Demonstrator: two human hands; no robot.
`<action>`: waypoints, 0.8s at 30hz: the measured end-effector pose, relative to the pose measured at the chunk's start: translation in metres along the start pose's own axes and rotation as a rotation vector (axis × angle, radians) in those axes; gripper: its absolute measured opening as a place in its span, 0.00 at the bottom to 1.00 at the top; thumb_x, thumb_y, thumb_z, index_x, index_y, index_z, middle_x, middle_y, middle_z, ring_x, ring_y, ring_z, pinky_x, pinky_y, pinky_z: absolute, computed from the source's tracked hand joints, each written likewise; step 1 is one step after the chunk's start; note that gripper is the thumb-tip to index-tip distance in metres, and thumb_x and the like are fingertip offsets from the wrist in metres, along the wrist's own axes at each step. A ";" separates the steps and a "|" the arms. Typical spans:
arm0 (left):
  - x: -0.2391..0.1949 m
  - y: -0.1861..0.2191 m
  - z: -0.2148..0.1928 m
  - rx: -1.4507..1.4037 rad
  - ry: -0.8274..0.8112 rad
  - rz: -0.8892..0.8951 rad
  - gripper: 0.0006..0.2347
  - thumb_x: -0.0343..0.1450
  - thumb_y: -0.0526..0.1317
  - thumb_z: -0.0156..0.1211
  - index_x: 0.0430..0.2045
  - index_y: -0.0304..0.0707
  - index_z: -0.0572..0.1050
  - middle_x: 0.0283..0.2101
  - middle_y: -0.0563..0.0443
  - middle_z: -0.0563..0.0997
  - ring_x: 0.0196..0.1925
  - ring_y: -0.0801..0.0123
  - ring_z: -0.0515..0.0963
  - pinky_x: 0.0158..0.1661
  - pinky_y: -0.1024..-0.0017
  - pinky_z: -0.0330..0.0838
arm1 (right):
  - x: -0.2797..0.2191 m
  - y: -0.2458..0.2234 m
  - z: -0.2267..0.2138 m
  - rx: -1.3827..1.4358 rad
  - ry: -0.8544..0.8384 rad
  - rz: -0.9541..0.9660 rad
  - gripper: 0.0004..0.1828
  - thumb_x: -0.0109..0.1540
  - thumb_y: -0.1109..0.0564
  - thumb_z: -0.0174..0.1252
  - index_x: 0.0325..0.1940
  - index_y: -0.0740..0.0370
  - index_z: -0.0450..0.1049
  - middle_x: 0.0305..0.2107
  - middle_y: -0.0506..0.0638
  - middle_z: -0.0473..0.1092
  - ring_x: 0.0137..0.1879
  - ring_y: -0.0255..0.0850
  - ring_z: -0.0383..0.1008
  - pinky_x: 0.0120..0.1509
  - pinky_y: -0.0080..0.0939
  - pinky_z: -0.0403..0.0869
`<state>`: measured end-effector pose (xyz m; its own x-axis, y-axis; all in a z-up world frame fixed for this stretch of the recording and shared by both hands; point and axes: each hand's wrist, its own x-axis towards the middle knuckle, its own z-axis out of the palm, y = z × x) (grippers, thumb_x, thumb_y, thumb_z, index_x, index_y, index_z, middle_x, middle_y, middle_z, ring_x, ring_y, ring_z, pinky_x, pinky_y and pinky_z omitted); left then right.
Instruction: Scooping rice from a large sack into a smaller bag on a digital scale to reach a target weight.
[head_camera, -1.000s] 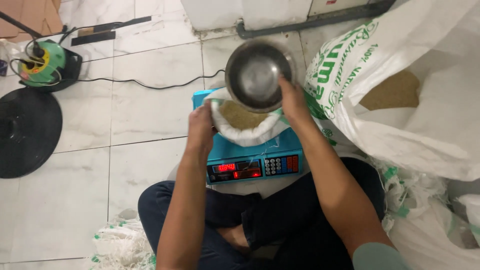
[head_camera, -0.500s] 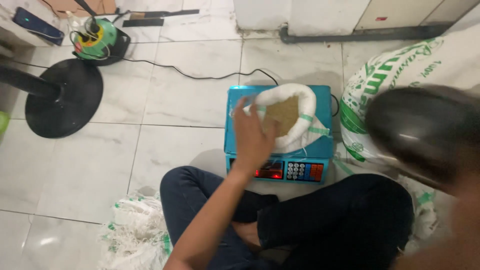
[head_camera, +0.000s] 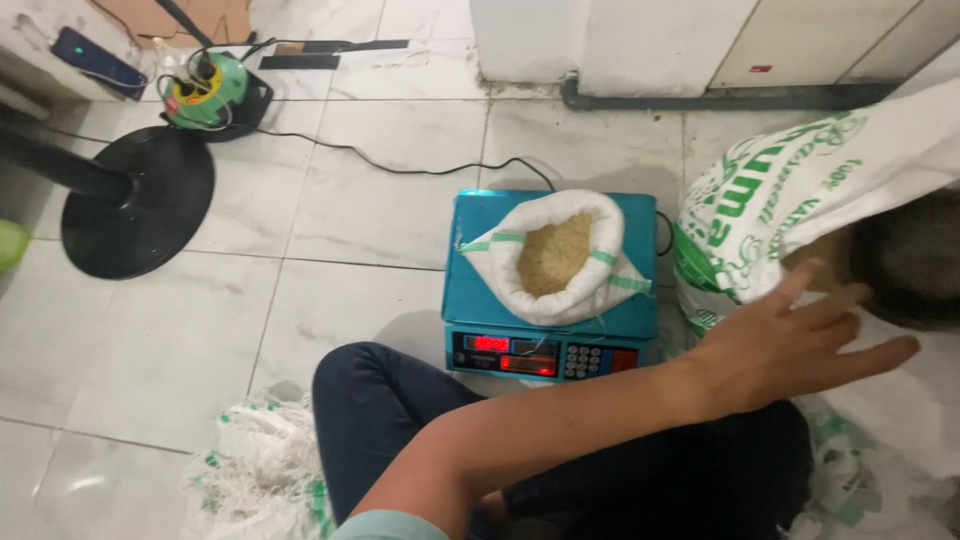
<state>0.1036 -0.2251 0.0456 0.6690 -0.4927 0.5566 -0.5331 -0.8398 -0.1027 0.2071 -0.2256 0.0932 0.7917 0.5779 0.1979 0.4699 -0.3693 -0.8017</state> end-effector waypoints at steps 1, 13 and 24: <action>-0.003 0.006 0.017 -0.202 0.076 -0.074 0.25 0.77 0.35 0.61 0.65 0.50 0.55 0.44 0.50 0.78 0.53 0.58 0.77 0.70 0.56 0.64 | 0.008 0.011 -0.003 -0.015 -0.013 0.010 0.27 0.65 0.59 0.43 0.69 0.71 0.56 0.57 0.68 0.61 0.63 0.58 0.62 0.67 0.55 0.64; 0.014 0.005 -0.029 -0.464 -0.045 -0.042 0.03 0.67 0.36 0.53 0.25 0.43 0.75 0.21 0.47 0.77 0.30 0.53 0.76 0.58 0.61 0.61 | 0.071 0.137 -0.026 -0.157 -0.118 0.198 0.29 0.67 0.55 0.45 0.70 0.72 0.57 0.54 0.70 0.64 0.62 0.61 0.64 0.66 0.58 0.67; 0.012 -0.024 -0.048 -0.411 0.013 0.083 0.11 0.70 0.29 0.54 0.43 0.43 0.75 0.38 0.48 0.75 0.51 0.56 0.73 0.55 0.45 0.53 | -0.015 0.356 -0.093 0.021 0.051 0.717 0.37 0.64 0.36 0.52 0.67 0.66 0.61 0.47 0.66 0.68 0.54 0.60 0.70 0.52 0.61 0.74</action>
<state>0.0996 -0.1996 0.0939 0.6100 -0.5493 0.5710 -0.7488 -0.6354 0.1886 0.3991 -0.4331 -0.1432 0.9202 0.1630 -0.3559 -0.1803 -0.6305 -0.7550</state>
